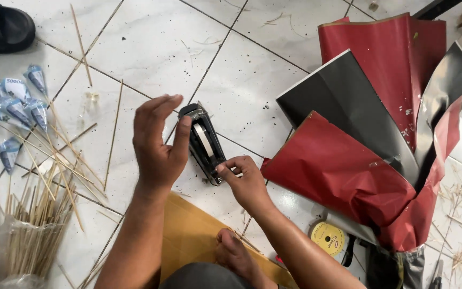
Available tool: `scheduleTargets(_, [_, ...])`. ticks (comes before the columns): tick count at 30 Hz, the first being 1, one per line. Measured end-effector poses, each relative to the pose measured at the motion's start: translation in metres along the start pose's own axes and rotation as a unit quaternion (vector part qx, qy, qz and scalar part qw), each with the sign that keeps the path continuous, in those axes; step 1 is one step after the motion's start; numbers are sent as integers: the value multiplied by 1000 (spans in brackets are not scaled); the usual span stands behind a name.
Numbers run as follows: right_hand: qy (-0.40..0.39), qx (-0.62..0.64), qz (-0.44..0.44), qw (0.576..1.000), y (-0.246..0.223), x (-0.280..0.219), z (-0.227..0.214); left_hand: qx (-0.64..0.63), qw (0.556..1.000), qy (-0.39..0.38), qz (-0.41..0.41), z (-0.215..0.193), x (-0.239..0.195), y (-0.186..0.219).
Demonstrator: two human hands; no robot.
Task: The person wraps a bouquet of rolled banknotes with black and red paper, securing the layers with tape and a black ribbon. They use a tape dispenser to apply tape to the ribbon and paper, then fold and staple the red paper around the bouquet.
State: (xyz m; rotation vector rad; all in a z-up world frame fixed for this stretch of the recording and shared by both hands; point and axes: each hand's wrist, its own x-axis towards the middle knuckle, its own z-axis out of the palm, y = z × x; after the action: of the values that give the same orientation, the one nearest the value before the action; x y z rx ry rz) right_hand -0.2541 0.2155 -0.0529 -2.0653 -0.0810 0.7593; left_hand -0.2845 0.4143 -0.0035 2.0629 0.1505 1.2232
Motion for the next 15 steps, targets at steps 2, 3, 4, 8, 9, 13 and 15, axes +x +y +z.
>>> scheduleTargets(2, [7, 44, -35, 998, -2, -7, -4, -25, 994, -107, -6, 0, 1, 4])
scheduleTargets(3, [7, 42, -37, 998, -5, -19, -10, -26, 994, -104, -5, 0, 1, 10])
scheduleTargets(4, [10, 28, -27, 999, -7, -32, -15, -24, 983, -184, 19, 1, 1, 17])
scheduleTargets(8, [0, 54, 74, 996, 6, -80, -35, -8, 864, -502, 47, 6, -11, 37])
scheduleTargets(9, [1, 53, 72, 996, 10, -83, -36, -8, 865, -500, 49, 11, -13, 37])
scheduleTargets(13, [4, 39, 128, 991, 23, -90, -42, 86, 772, -630, 9, 32, -20, 40])
scheduleTargets(15, [-2, 44, 132, 990, 26, -85, -43, 126, 745, -655, 10, 36, -19, 40])
